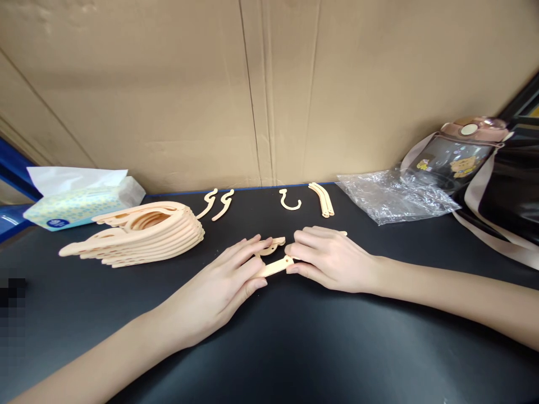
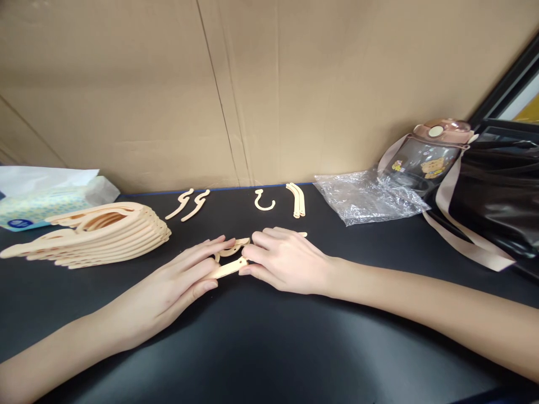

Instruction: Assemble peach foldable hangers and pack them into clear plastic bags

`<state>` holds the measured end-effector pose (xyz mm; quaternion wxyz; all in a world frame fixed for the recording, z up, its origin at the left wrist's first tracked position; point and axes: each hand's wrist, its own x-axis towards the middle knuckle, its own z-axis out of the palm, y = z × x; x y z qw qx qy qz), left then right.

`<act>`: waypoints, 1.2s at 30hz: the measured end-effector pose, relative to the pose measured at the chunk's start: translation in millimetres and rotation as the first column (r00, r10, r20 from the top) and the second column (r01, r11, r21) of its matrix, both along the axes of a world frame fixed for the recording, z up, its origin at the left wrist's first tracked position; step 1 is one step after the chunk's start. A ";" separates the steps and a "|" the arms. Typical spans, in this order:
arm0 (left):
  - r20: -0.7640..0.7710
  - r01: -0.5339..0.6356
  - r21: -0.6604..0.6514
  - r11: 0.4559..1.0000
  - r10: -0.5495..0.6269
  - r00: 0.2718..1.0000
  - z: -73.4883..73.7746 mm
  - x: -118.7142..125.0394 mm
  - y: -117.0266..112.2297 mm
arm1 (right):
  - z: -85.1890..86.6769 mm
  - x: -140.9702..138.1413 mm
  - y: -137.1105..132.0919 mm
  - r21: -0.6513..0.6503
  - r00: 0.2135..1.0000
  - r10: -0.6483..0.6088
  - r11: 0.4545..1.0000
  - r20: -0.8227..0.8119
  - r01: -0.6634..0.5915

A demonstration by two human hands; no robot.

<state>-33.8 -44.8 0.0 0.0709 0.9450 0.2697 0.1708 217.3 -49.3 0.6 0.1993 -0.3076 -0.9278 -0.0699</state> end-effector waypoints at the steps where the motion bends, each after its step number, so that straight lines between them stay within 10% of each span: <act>1: 0.002 -0.002 -0.002 1.000 0.002 1.000 0.0 0.2 -0.3 | 0.1 0.1 0.1 -0.019 1.000 0.004 1.000 -0.005 -0.004; 36: -0.062 0.041 0.033 0.999 -0.039 0.997 -3.3 -2.1 3.6 | -1.0 -0.9 2.1 -0.066 1.000 0.007 0.998 0.028 -0.005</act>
